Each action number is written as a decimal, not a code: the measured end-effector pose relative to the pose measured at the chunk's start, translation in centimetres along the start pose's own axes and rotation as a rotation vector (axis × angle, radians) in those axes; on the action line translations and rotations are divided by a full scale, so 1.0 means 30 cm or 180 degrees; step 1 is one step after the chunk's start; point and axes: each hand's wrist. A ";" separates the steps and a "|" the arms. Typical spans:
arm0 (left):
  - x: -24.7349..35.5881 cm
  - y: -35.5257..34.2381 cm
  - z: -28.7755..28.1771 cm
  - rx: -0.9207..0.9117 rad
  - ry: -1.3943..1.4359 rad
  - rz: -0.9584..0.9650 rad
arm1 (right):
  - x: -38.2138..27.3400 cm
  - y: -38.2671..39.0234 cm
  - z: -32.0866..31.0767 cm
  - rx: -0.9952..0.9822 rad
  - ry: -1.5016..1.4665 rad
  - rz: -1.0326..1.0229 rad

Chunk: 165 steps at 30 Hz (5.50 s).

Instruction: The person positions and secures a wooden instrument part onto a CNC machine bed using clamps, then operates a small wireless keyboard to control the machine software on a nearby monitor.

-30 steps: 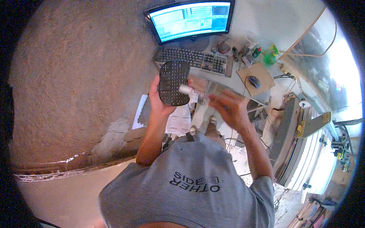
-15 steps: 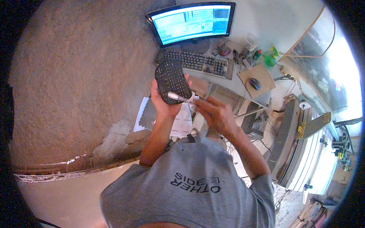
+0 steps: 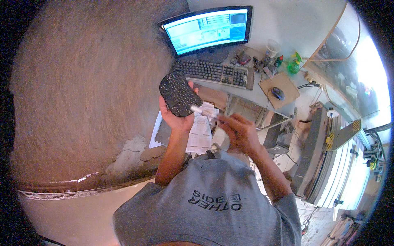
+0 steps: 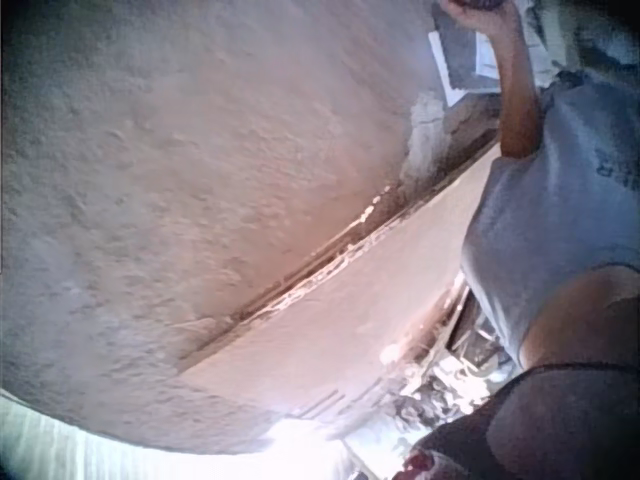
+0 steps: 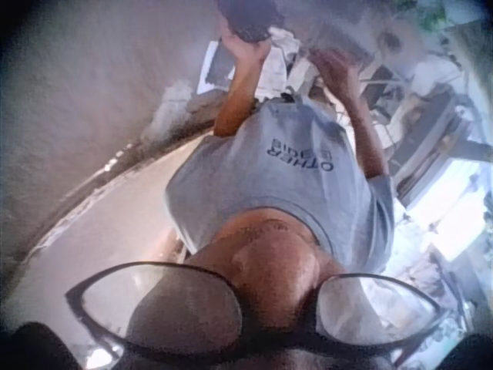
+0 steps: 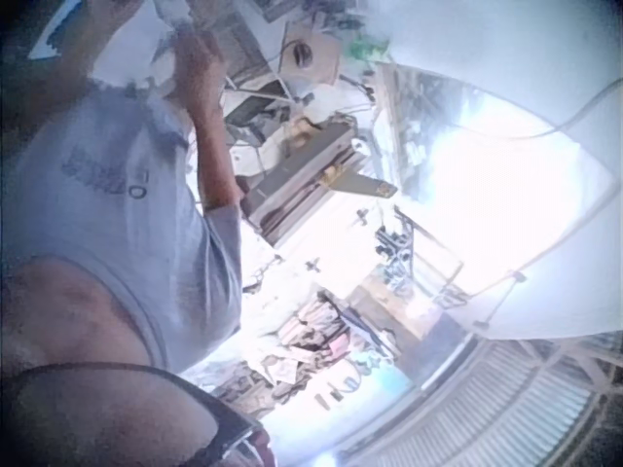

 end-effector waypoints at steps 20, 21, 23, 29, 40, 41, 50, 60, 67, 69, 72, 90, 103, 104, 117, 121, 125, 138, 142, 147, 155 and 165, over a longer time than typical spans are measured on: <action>-0.101 -0.016 -0.060 0.0059 -0.0142 -0.0769 | 0.577 0.098 -0.085 0.1659 0.0056 0.1739; -0.117 -0.017 -0.063 0.0129 -0.0191 -0.0890 | 0.661 0.119 -0.069 0.1714 -0.0061 0.1860; -0.150 -0.015 -0.072 0.0266 -0.0266 -0.1123 | 0.750 0.122 -0.064 0.1476 0.0361 0.2188; -0.246 -0.055 -0.075 0.0436 -0.0476 -0.1589 | 1.039 -0.038 -0.036 0.1052 0.0777 0.1912; -0.415 -0.218 -0.057 0.0550 -0.0476 -0.2727 | 1.104 -0.093 0.015 0.0818 0.1216 0.1950; -0.433 -0.226 -0.062 0.0423 -0.0462 -0.2797 | 1.086 -0.097 -0.014 0.0819 0.1264 0.1962; -0.628 -0.248 -0.082 -0.0372 -0.0588 -0.4419 | 0.636 -0.037 -0.424 0.0485 -0.2441 0.2083; -0.823 0.139 -0.143 -0.1062 -0.0567 -0.6220 | 0.292 0.559 -0.190 0.2442 -0.0653 0.2802; -0.906 0.588 -0.178 -0.1233 -0.0723 -0.7850 | -0.093 0.950 -0.043 0.3988 -0.0236 0.4054; -0.905 0.660 -0.126 -0.1660 -0.0585 -0.8243 | -0.172 1.006 0.018 0.4446 -0.0149 0.4165; -0.910 0.748 -0.109 -0.1797 -0.0605 -0.8644 | -0.246 1.062 0.087 0.4949 -0.0104 0.4301; -0.914 0.731 -0.250 -0.3239 -0.2453 -0.8135 | -0.383 1.294 0.179 0.6075 -0.0670 0.4387; -0.698 0.245 -0.898 0.0040 -0.4742 -0.5329 | -0.309 1.538 -0.005 0.5983 -0.1205 0.4486; -0.706 0.277 -0.884 -0.0002 -0.4773 -0.5434 | -0.286 1.581 -0.034 0.5961 -0.1326 0.4407; -1.309 1.387 -0.411 -0.0274 -0.4398 -0.4798 | 0.172 2.399 -0.741 0.4297 -0.1457 0.3362; -1.458 1.732 -0.210 -0.0175 -0.4240 -0.4630 | 0.176 2.576 -0.958 0.3822 -0.1920 0.3207; -1.582 1.985 0.165 -0.1090 -0.3801 -0.4975 | 0.072 2.714 -1.085 0.3710 -0.2142 0.3144; -1.868 2.539 0.377 -0.1633 -0.2928 -0.4788 | -0.025 3.021 -1.230 0.3493 -0.1676 0.3289; -1.821 2.638 0.361 -0.1350 -0.2773 -0.4338 | -0.067 3.001 -1.264 0.3115 -0.1639 0.3166; -1.757 2.726 0.364 -0.1037 -0.2805 -0.3716 | -0.083 3.012 -1.219 0.2753 -0.1801 0.2999; -1.674 3.047 0.391 0.0484 -0.2626 -0.2957 | -0.182 3.137 -1.139 0.2300 -0.2246 0.2944; -1.793 3.054 0.507 0.0598 -0.2817 -0.2689 | -0.284 3.323 -1.476 0.1047 -0.3929 0.2456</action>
Point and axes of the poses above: each hand's wrist, its own y-axis away from the middle knuckle, its own z-axis out of the palm, x = y × z, and after that the axes turned 2 degrees about -y, right-handed
